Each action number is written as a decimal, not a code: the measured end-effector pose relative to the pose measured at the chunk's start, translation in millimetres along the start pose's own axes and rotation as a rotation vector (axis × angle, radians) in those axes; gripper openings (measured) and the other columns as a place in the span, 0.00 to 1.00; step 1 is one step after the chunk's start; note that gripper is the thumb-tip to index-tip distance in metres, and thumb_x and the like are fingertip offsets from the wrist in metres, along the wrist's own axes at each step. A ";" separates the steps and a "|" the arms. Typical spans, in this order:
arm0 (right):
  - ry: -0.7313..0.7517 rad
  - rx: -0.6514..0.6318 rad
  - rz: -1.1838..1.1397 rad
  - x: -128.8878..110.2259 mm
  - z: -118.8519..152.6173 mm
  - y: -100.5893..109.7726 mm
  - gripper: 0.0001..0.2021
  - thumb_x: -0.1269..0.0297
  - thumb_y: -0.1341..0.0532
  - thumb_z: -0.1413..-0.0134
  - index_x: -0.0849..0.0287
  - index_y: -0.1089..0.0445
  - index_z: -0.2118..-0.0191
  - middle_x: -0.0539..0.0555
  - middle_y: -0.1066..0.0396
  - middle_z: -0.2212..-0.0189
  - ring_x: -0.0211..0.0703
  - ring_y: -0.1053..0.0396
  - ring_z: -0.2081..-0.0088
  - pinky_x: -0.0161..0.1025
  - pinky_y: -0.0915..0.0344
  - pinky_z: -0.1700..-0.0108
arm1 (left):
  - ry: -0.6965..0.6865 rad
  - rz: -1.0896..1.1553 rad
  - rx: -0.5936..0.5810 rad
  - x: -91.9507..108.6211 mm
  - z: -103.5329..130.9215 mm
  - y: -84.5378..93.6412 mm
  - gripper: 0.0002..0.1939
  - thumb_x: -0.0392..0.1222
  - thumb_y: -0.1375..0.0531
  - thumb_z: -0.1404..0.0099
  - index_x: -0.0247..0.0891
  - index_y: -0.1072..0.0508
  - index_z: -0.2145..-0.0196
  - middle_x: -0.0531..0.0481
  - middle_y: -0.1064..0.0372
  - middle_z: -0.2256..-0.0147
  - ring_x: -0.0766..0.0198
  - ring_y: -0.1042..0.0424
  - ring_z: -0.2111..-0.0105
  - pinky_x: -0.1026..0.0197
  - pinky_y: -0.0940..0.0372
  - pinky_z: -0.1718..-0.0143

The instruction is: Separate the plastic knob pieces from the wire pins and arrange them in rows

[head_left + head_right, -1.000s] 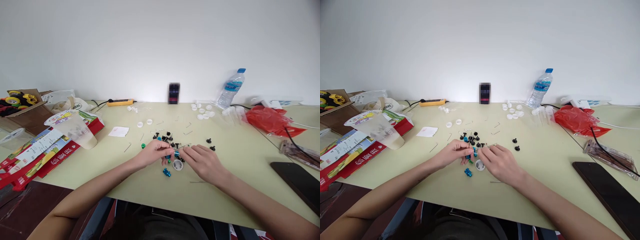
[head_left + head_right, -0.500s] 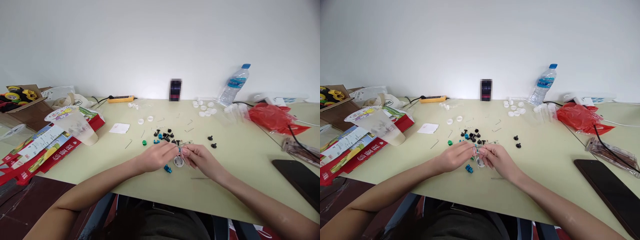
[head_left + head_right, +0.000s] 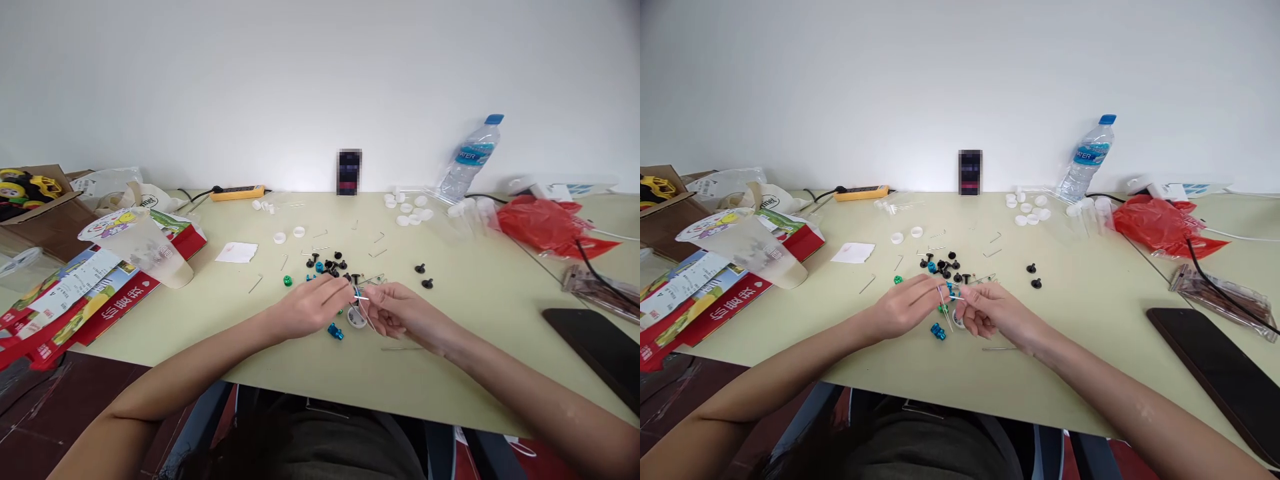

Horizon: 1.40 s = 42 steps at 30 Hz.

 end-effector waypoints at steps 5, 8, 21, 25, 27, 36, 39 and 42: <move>0.415 0.325 0.605 -6.2 8.1 -1.3 0.16 0.59 0.52 0.35 0.59 0.30 0.66 0.51 0.34 0.76 0.36 0.39 0.75 0.36 0.42 0.71 | 0.363 0.479 -0.120 -1.0 -3.3 0.1 0.15 0.44 0.50 0.31 0.33 0.29 0.67 0.46 0.28 0.69 0.68 0.30 0.73 0.63 0.33 0.67; 0.768 0.353 1.117 -7.8 14.9 -1.1 0.13 0.70 0.51 0.36 0.57 0.29 0.57 0.54 0.30 0.71 0.40 0.35 0.69 0.39 0.41 0.67 | 0.619 0.979 -0.380 -3.1 -5.3 -0.1 0.18 0.48 0.48 0.32 0.32 0.29 0.69 0.46 0.29 0.70 0.71 0.33 0.77 0.67 0.36 0.74; 0.128 0.040 0.134 -6.1 2.3 0.1 0.22 0.51 0.51 0.37 0.63 0.30 0.69 0.48 0.42 0.81 0.32 0.47 0.80 0.33 0.49 0.78 | -0.090 -0.034 -0.003 -0.2 2.9 -5.5 0.10 0.36 0.49 0.32 0.34 0.29 0.66 0.43 0.28 0.64 0.62 0.29 0.63 0.59 0.33 0.60; 0.632 0.392 0.926 -6.0 10.9 -3.6 0.14 0.66 0.51 0.35 0.60 0.28 0.62 0.54 0.33 0.72 0.40 0.36 0.70 0.38 0.39 0.68 | 0.401 0.520 -0.138 -1.2 -0.8 -8.0 0.16 0.46 0.50 0.31 0.34 0.30 0.69 0.49 0.31 0.73 0.68 0.31 0.75 0.65 0.34 0.69; 0.889 0.422 1.246 -4.6 15.3 -5.0 0.13 0.73 0.51 0.38 0.59 0.30 0.56 0.56 0.30 0.67 0.42 0.33 0.65 0.40 0.37 0.64 | 0.568 0.853 -0.254 -0.7 -2.3 -9.2 0.18 0.49 0.49 0.32 0.32 0.30 0.69 0.48 0.30 0.73 0.70 0.32 0.77 0.66 0.34 0.72; 0.027 0.097 0.052 -10.2 6.1 11.6 0.30 0.44 0.60 0.37 0.61 0.30 0.67 0.51 0.35 0.80 0.33 0.44 0.82 0.34 0.47 0.80 | 0.172 0.213 -0.019 -5.3 3.1 -9.6 0.14 0.42 0.50 0.31 0.33 0.29 0.66 0.44 0.28 0.68 0.64 0.29 0.68 0.60 0.32 0.63; -0.092 -0.058 -0.133 -7.1 3.9 6.5 0.25 0.43 0.50 0.41 0.62 0.32 0.71 0.46 0.44 0.84 0.30 0.53 0.83 0.31 0.56 0.81 | -0.156 -0.110 0.030 -4.7 7.1 -12.3 0.09 0.36 0.48 0.32 0.34 0.29 0.65 0.42 0.28 0.64 0.61 0.29 0.63 0.57 0.32 0.61; 0.131 0.146 0.117 -3.1 4.6 1.3 0.18 0.50 0.47 0.40 0.60 0.30 0.69 0.48 0.38 0.79 0.33 0.44 0.78 0.33 0.46 0.76 | -0.026 0.017 0.046 -3.6 5.3 -12.7 0.11 0.38 0.50 0.31 0.34 0.29 0.64 0.44 0.28 0.66 0.63 0.29 0.65 0.58 0.32 0.61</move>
Point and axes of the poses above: each hand's wrist, its own z-axis away from the middle knuckle, its own y-axis out of the back of the hand, x = y × z, the point moved 1 cm from there along -z, towards the middle knuckle
